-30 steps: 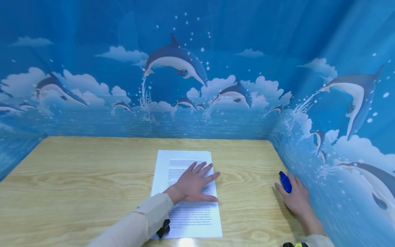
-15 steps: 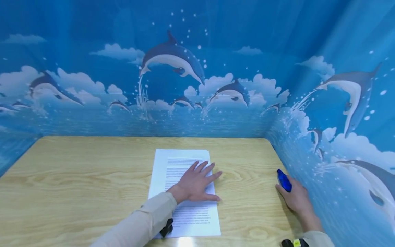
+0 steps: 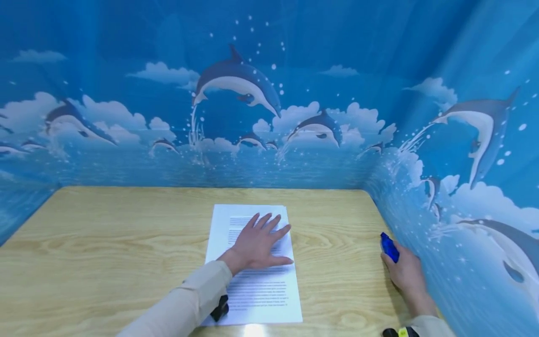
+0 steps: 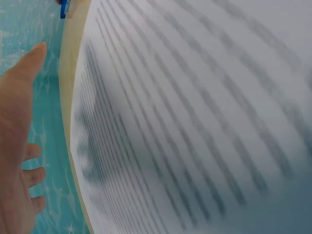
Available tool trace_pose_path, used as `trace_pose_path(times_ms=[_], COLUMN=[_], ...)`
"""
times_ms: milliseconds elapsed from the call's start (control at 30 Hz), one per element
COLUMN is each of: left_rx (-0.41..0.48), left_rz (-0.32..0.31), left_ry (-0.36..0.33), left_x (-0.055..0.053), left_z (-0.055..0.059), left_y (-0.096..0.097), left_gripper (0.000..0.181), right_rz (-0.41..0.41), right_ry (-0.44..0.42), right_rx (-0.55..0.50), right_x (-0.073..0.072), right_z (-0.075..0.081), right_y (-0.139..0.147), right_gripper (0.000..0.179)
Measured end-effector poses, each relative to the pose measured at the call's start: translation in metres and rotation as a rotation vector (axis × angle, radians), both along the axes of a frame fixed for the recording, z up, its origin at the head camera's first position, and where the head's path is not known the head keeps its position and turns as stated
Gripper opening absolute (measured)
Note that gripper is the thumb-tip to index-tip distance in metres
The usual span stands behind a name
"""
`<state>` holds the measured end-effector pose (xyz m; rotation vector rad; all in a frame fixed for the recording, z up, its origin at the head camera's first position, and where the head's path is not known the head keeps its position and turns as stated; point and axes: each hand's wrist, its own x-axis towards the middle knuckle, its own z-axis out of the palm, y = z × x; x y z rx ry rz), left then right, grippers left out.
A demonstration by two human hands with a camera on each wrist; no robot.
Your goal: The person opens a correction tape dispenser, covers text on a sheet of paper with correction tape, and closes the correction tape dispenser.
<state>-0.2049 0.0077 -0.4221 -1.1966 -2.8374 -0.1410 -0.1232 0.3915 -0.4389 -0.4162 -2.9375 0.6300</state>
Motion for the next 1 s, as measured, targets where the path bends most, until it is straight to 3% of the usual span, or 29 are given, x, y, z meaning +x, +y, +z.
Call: trace_pose_path(times_ms=[300, 500, 633, 1000], left_rx=[0.010, -0.002, -0.014, -0.031], left_rz=[0.056, 0.114, 0.136, 0.174], left_ry=[-0.014, -0.016, -0.010, 0.005], left_x=[-0.006, -0.006, -0.007, -0.009], left_z=[-0.001, 0.001, 0.003, 0.009], left_y=[-0.032, -0.047, -0.060, -0.096], left_gripper=[0.085, 0.085, 0.086, 0.089], right_rz=[-0.011, -0.011, 0.040, 0.163], right_ry=[-0.008, 0.052, 0.133, 0.220], right_rx=[-0.034, -0.025, 0.003, -0.001], right_x=[-0.002, -0.002, -0.004, -0.022], right_z=[0.001, 0.004, 0.010, 0.024], right_y=[-0.001, -0.005, -0.012, -0.059], right_gripper=[0.062, 0.061, 0.057, 0.054])
